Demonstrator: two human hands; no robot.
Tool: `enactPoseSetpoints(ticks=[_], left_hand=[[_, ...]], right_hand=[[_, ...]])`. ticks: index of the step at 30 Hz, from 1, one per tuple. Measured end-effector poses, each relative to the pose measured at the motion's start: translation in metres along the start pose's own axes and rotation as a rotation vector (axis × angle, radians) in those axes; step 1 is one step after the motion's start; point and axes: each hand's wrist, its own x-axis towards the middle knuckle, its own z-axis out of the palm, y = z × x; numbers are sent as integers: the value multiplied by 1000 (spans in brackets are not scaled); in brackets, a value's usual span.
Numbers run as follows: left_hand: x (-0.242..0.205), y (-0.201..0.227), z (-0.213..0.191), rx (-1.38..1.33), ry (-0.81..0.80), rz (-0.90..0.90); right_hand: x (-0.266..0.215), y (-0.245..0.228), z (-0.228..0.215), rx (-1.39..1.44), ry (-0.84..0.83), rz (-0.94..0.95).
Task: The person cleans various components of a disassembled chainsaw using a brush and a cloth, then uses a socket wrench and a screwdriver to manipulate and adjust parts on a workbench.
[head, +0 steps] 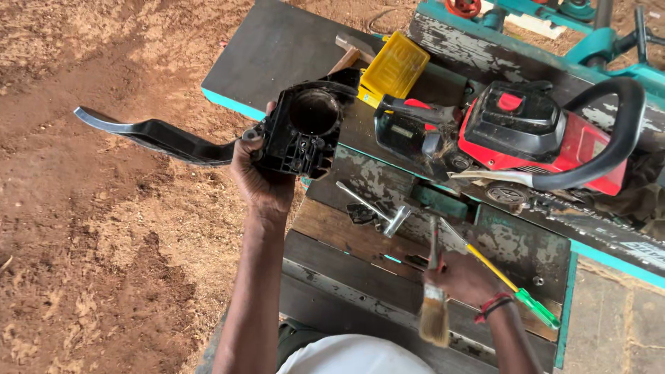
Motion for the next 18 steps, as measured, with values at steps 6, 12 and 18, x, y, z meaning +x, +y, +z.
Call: enactPoseSetpoints(ticks=[6, 12, 18], left_hand=[[-1, 1, -2, 108, 63, 24], [-6, 3, -15, 334, 85, 58], [-41, 36, -74, 527, 268, -27]], right_hand=[[-15, -82, -4, -192, 491, -213], [20, -143, 24, -345, 662, -734], [32, -132, 25, -282, 784, -679]])
